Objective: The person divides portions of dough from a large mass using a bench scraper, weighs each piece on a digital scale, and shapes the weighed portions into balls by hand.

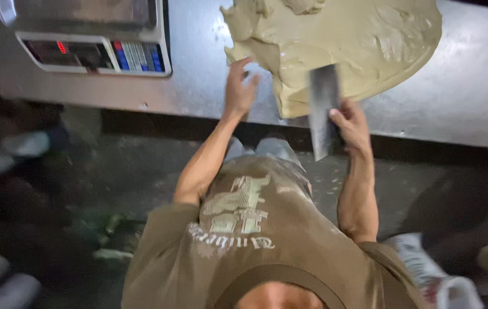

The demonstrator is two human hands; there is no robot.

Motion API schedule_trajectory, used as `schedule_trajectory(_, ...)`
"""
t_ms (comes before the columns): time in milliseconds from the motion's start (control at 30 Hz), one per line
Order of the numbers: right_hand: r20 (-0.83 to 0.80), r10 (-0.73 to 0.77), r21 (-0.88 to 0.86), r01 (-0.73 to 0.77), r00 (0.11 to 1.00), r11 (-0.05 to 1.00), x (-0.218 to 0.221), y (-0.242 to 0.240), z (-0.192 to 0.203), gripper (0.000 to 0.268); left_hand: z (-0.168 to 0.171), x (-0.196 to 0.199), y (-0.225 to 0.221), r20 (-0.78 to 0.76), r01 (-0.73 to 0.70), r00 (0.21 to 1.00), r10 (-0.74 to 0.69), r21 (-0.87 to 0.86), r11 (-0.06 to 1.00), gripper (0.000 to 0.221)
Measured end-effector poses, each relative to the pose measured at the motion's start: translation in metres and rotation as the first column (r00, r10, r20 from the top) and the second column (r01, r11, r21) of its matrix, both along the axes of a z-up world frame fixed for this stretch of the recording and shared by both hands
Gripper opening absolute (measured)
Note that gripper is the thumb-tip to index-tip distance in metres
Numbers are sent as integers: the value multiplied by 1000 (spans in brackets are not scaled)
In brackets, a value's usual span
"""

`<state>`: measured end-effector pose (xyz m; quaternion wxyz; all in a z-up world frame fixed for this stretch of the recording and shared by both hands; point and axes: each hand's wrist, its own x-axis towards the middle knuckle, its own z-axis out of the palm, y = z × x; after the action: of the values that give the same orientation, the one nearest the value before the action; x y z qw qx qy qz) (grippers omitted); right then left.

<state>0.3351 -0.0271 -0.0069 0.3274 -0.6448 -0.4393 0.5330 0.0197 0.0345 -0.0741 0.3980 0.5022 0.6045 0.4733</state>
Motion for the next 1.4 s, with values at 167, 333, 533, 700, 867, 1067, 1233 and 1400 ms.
schedule_trajectory(167, 181, 115, 354, -174, 977, 919, 28, 48, 57, 59, 57, 108, 15, -598, 163, 767, -235, -173, 971, 104)
schedule_trajectory(333, 681, 324, 239, -617, 657, 750, 8, 94, 47, 54, 18, 118, 2, -643, 72, 763, -75, -30, 997, 82)
schedule_trajectory(533, 750, 577, 6, -875, 324, 484, -62, 127, -33, 53, -17, 113, -48, -566, -32, 824, 12, -27, 999, 65)
schedule_trajectory(700, 793, 463, 246, -904, 396, 351, -98, 162, -71, 52, -4, 116, -80, -521, -10, 847, -100, -204, 979, 49)
schedule_trajectory(867, 649, 476, 346, -788, 593, 509, -55, 155, -33, 48, 30, 99, -112, -303, -264, 914, 269, 56, 963, 113)
schedule_trajectory(1067, 684, 516, 216, -819, 515, 531, 46, 91, 17, 47, 38, 143, -79, -780, -20, 563, -273, -343, 939, 95)
schedule_trajectory(1233, 736, 527, 83, -829, 425, 553, 34, 47, -36, 32, -2, 141, -77, -822, 13, 548, -154, -176, 984, 50)
schedule_trajectory(1400, 690, 542, 97, -803, 481, 589, -29, 85, -33, 42, 19, 102, -86, -621, 80, 752, -222, -248, 966, 57)
